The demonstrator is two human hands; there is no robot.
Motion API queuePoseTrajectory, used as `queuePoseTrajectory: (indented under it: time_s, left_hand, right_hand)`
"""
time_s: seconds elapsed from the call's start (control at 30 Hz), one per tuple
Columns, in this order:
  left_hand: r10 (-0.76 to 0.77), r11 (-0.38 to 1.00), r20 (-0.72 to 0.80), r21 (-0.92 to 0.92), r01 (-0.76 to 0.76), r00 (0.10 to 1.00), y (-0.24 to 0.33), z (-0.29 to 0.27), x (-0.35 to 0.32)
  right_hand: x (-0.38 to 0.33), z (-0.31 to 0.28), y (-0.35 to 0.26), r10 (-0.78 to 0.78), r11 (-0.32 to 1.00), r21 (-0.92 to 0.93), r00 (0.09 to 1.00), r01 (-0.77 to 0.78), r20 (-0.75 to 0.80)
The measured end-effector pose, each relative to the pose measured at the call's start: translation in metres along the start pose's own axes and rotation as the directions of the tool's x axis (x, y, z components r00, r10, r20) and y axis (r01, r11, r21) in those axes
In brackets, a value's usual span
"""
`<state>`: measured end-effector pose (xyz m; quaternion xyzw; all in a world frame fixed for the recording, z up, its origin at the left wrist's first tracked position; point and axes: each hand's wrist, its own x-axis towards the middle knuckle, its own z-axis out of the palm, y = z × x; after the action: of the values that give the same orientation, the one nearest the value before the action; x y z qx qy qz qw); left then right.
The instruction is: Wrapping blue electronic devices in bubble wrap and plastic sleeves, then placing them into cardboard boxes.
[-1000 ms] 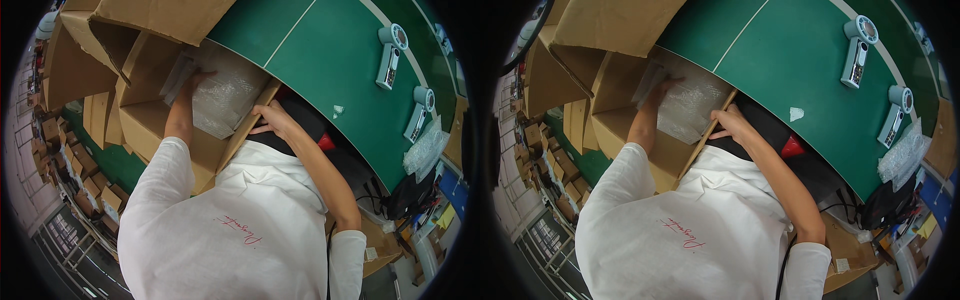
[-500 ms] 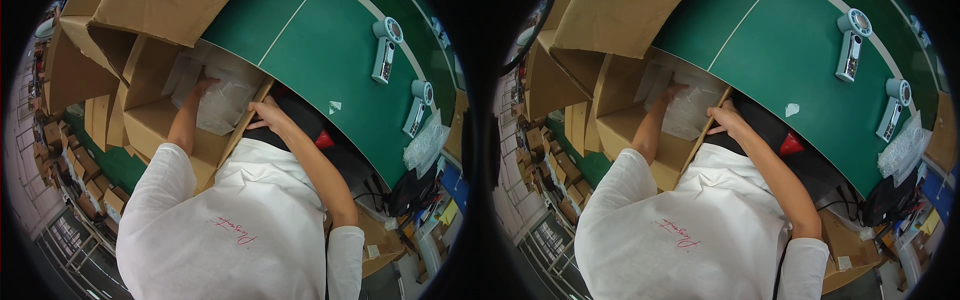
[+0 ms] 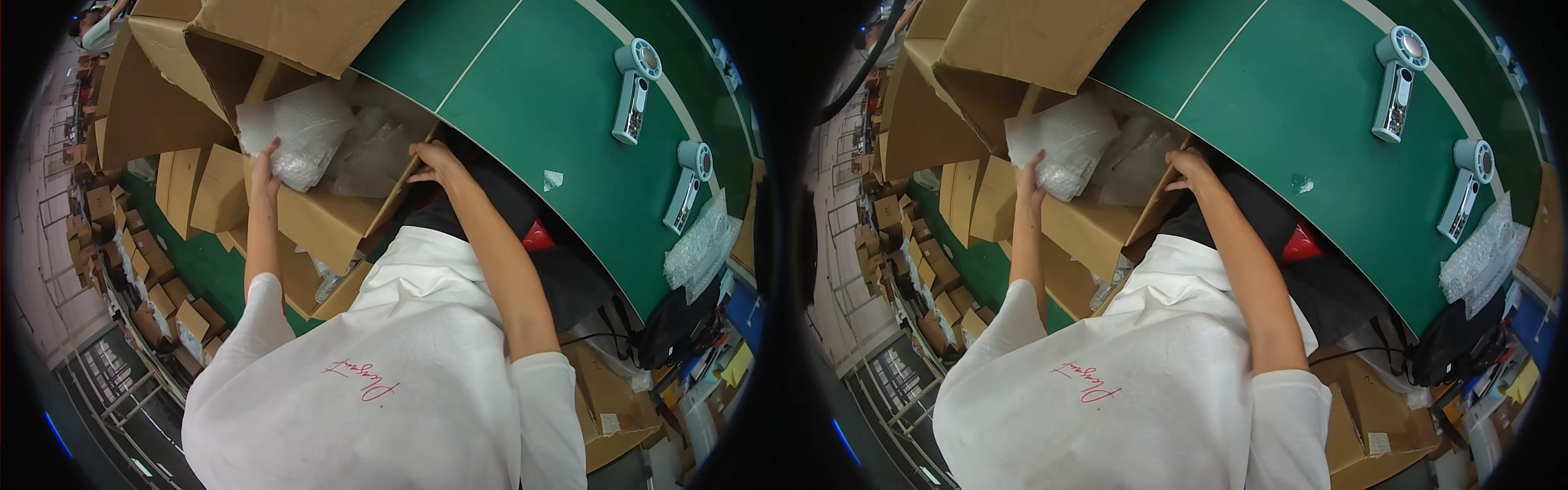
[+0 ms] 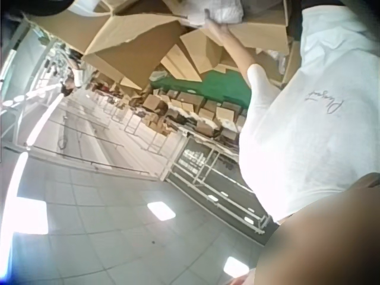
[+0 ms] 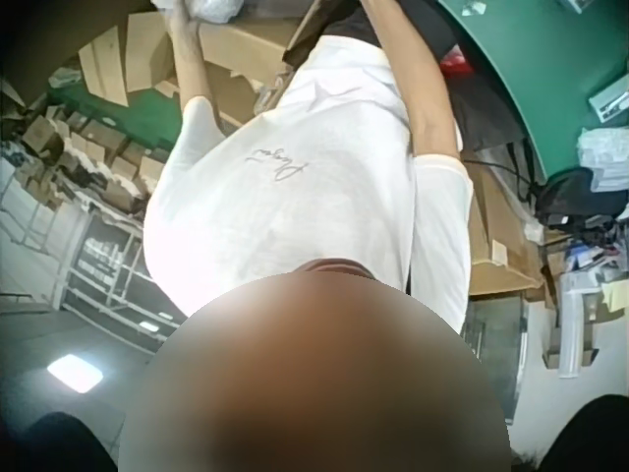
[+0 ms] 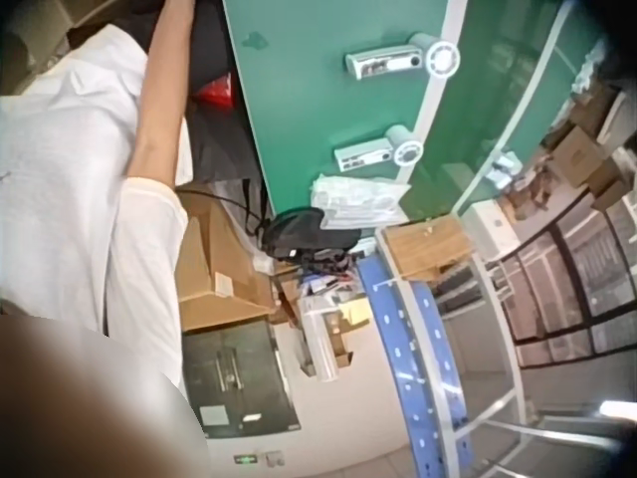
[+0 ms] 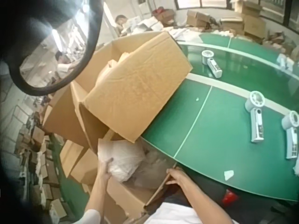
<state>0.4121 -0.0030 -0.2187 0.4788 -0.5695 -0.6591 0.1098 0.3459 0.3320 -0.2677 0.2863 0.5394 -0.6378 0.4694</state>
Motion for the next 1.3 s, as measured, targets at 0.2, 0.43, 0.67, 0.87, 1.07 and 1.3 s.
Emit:
queuePoseTrajectory:
  time_s: [0.2,0.43,0.67,0.87,1.07,1.3]
  left_hand:
    - [-0.138,0.982,0.174,-0.102,0.158,0.975,0.009,-0.012,-0.045]
    - [-0.298,0.921,0.412,-0.111,0.372,0.861,-0.001,-0.026,-0.101]
    - [-0.085,0.958,0.698,-0.139,0.251,0.711,0.001,0.015,-0.185]
    - [0.003,0.945,0.823,0.184,-0.271,0.568,0.083,0.124,-0.226]
    - [0.137,0.798,0.941,0.080,-0.597,0.310,0.161,0.235,-0.253]
    - [0.310,0.874,0.918,-0.174,-0.453,0.247,0.195,0.271,-0.252]
  right_hand:
    - [0.088,-0.029,0.023,-0.117,0.821,-0.564,0.993,0.088,-0.016]
    - [-0.059,-0.008,-0.002,-0.193,0.955,-0.130,0.893,0.266,0.406]
    - [-0.204,-0.076,-0.003,-0.425,0.901,0.223,0.656,0.371,0.624]
    - [-0.265,-0.150,-0.052,-0.682,0.677,0.199,0.501,0.709,0.533]
    - [-0.302,-0.160,-0.123,-0.729,0.465,-0.401,0.599,0.789,0.333]
    - [-0.276,-0.162,-0.114,-0.807,0.559,-0.172,0.580,0.811,0.114]
